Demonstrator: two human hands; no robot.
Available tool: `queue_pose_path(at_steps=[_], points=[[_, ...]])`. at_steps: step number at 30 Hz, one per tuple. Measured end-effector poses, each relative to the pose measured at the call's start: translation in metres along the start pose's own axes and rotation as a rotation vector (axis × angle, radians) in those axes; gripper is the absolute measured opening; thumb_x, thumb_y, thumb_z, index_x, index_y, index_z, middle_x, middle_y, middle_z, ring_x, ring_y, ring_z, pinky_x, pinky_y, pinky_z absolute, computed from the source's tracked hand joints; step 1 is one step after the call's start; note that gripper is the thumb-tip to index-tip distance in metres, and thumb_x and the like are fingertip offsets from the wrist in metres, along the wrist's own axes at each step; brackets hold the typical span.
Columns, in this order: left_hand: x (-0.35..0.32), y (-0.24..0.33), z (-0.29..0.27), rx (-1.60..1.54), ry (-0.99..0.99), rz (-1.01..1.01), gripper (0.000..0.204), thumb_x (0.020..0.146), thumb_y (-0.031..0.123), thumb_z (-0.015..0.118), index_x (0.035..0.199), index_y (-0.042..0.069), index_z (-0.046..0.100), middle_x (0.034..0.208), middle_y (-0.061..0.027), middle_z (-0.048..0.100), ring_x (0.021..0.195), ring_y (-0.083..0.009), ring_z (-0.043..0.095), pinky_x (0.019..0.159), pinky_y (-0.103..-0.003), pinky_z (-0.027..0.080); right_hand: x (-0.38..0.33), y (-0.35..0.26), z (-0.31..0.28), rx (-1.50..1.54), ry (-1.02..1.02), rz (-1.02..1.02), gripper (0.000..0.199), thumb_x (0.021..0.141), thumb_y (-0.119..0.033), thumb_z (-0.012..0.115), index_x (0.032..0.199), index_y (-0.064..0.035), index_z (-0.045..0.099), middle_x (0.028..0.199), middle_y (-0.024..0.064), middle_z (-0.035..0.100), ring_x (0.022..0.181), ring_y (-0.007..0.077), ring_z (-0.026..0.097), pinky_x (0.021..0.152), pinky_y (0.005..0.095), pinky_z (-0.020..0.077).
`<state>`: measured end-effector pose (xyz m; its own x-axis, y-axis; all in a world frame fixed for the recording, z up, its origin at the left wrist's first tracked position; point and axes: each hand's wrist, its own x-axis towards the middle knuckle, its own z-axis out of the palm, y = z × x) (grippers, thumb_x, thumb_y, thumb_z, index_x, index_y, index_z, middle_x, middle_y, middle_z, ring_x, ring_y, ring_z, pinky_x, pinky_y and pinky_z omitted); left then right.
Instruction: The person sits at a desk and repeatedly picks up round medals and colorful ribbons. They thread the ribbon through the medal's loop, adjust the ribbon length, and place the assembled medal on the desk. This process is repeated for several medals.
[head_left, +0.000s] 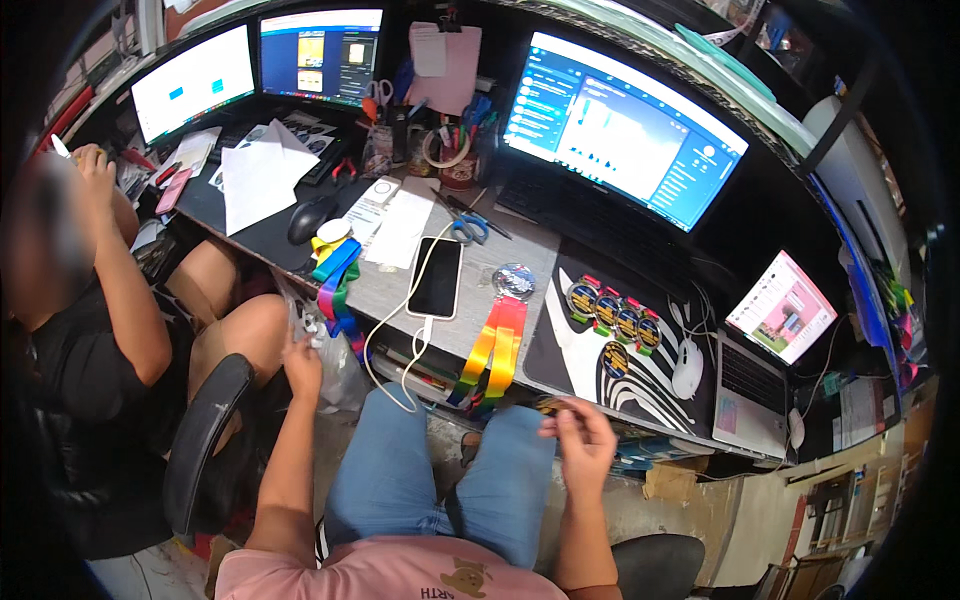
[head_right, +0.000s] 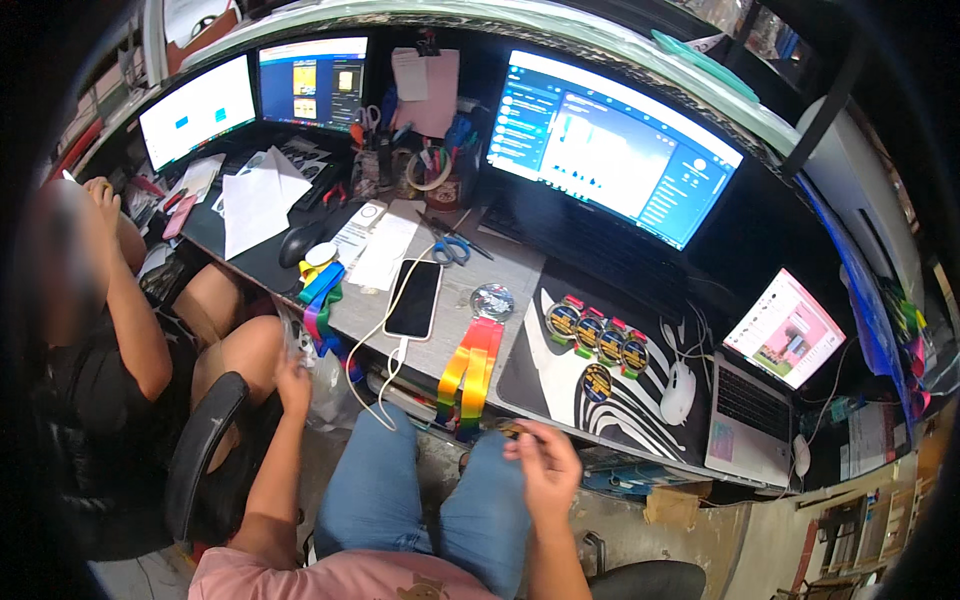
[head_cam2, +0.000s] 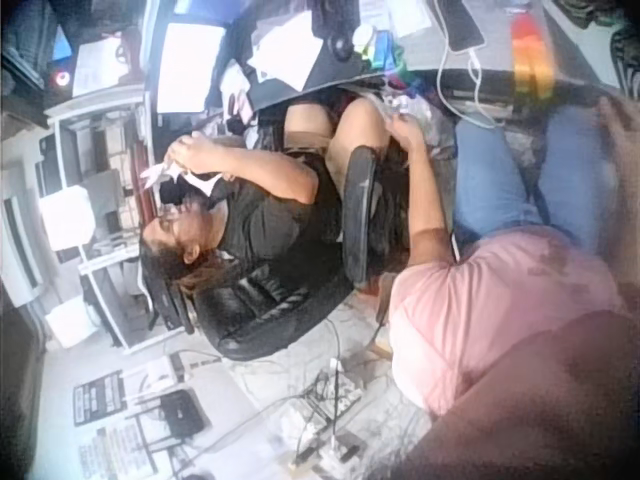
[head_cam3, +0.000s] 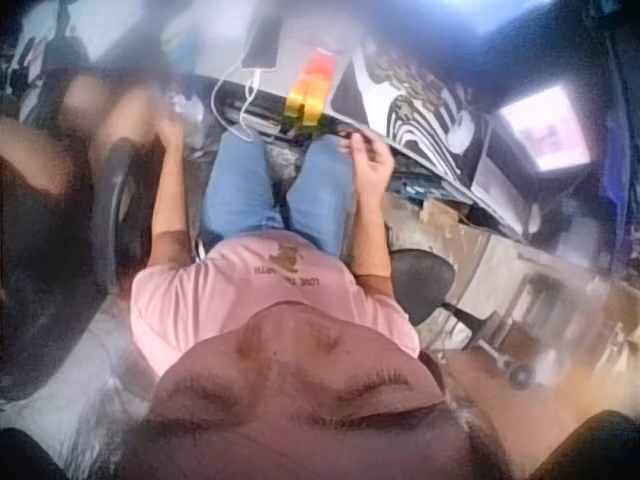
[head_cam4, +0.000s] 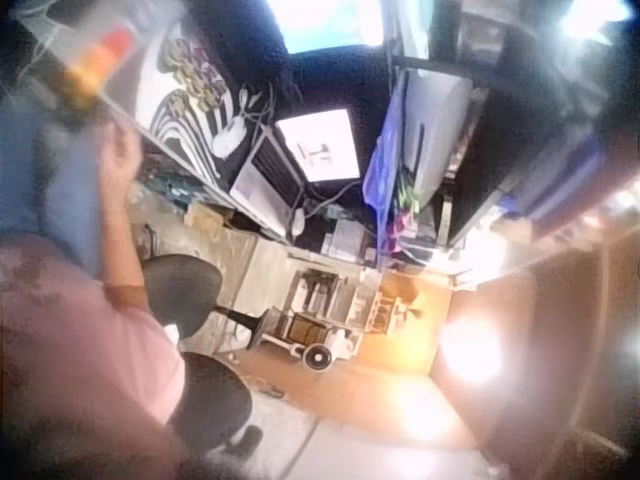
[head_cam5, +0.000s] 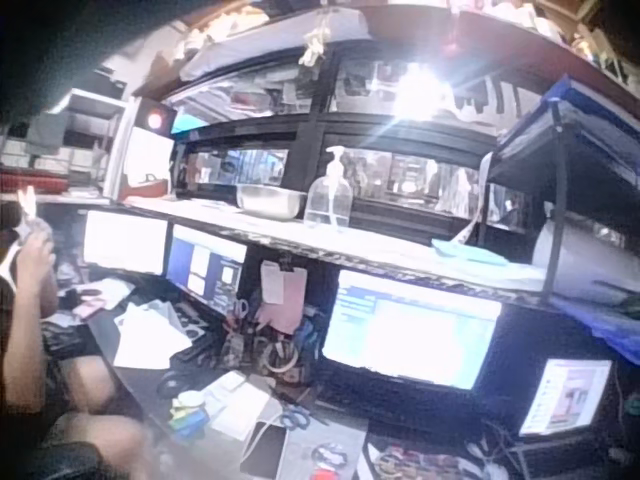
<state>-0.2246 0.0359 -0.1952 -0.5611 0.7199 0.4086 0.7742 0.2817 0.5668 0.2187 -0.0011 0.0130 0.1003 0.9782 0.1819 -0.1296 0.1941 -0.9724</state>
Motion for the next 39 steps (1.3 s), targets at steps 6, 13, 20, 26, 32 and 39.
queue_pose_path(at_steps=[6,13,20,26,32,39], points=[[-0.03,0.204,-0.093,-0.948,-0.201,0.021,0.029,0.089,0.003,0.062,0.117,0.004,0.058,0.108,-0.006,0.059,0.098,-0.0145,0.058,0.082,-0.028,0.048,0.015,-0.013,0.031,-0.105,-0.289,0.202,0.027,0.089,-0.002,0.065,0.115,0.0025,0.063,0.096,0.0079,0.067,0.074,0.0079,0.061,0.065,0.0211,0.0519],[-0.069,0.285,-0.102,-1.451,-0.74,-0.227,0.036,0.087,-0.005,0.065,0.119,0.002,0.052,0.105,-0.0066,0.06,0.089,-0.0086,0.06,0.077,-0.023,0.051,0.029,-0.021,0.058,-0.068,-0.385,0.211,0.037,0.087,-0.002,0.069,0.123,0.0008,0.061,0.092,0.0049,0.064,0.076,0.0037,0.056,0.064,0.0172,0.0454],[-0.071,0.298,-0.115,-1.7,-0.719,-0.573,0.027,0.091,-0.001,0.06,0.116,0.003,0.05,0.103,-0.0088,0.063,0.093,-0.0137,0.063,0.081,-0.028,0.055,0.016,-0.008,0.058,0.155,-0.213,0.21,0.034,0.086,0.007,0.065,0.119,0.0059,0.056,0.101,0.0096,0.065,0.086,0.0101,0.063,0.073,0.0198,0.0515],[-0.065,0.286,-0.115,-1.65,-0.87,-0.542,0.023,0.091,0.003,0.061,0.112,0.004,0.052,0.103,-0.0133,0.068,0.09,-0.0177,0.068,0.076,-0.03,0.059,0.016,-0.014,0.051,0.046,-0.222,0.119,0.029,0.086,0.008,0.063,0.115,0.0068,0.062,0.102,0.0092,0.063,0.087,0.009,0.061,0.07,0.021,0.0536],[-0.066,0.285,-0.115,-1.539,-0.848,-0.411,0.027,0.09,-0.001,0.062,0.115,0.002,0.053,0.103,-0.0147,0.068,0.09,-0.0182,0.068,0.076,-0.031,0.059,0.015,-0.028,0.055,-0.159,-0.219,-0.022,0.027,0.087,0.008,0.062,0.114,0.0045,0.066,0.108,0.0099,0.059,0.087,0.0104,0.062,0.066,0.0188,0.0536],[-0.067,0.289,-0.119,-1.537,-0.854,-0.333,0.037,0.089,-0.007,0.061,0.124,-0.001,0.05,0.105,-0.0143,0.067,0.092,-0.0136,0.066,0.081,-0.026,0.056,0.011,-0.038,0.058,-0.43,-0.195,-0.194,0.027,0.086,0.006,0.063,0.111,-0.0006,0.069,0.102,0.0104,0.065,0.085,0.0113,0.064,0.066,0.0208,0.0541]])
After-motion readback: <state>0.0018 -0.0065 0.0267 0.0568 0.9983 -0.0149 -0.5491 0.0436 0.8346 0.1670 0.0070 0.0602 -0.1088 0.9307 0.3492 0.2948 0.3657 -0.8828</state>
